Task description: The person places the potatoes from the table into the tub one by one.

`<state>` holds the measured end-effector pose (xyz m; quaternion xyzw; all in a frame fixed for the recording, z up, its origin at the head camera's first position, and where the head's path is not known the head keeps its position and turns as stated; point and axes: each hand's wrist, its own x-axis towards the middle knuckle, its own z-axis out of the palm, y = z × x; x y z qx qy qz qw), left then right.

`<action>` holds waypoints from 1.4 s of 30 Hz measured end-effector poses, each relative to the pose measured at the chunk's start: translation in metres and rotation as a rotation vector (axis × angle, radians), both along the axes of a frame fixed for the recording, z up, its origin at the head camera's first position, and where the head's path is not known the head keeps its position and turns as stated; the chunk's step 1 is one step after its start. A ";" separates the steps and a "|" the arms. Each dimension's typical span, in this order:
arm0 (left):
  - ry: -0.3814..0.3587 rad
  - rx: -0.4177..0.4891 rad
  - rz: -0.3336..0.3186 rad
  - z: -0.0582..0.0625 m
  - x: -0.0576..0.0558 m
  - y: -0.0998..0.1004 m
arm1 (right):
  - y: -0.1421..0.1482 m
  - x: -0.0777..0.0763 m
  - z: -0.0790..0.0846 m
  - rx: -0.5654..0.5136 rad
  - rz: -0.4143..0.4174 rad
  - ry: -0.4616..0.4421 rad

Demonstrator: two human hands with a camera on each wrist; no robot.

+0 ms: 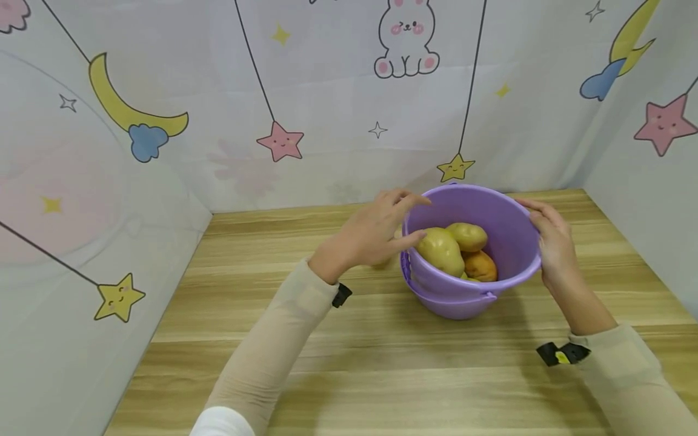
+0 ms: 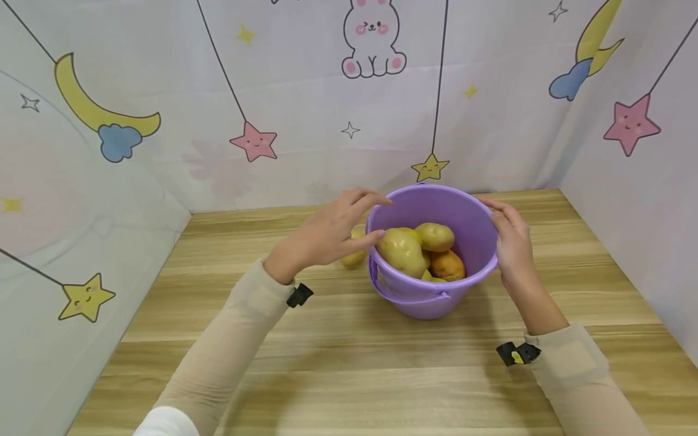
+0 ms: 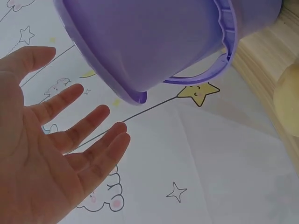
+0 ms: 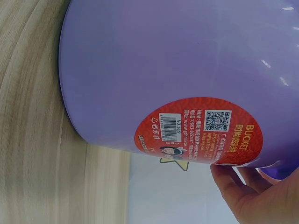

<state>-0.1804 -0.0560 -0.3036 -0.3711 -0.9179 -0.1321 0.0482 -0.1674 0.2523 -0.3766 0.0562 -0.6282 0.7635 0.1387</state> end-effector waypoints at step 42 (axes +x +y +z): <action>-0.107 -0.005 0.132 -0.059 -0.042 -0.050 | -0.004 -0.001 0.004 -0.026 -0.002 -0.008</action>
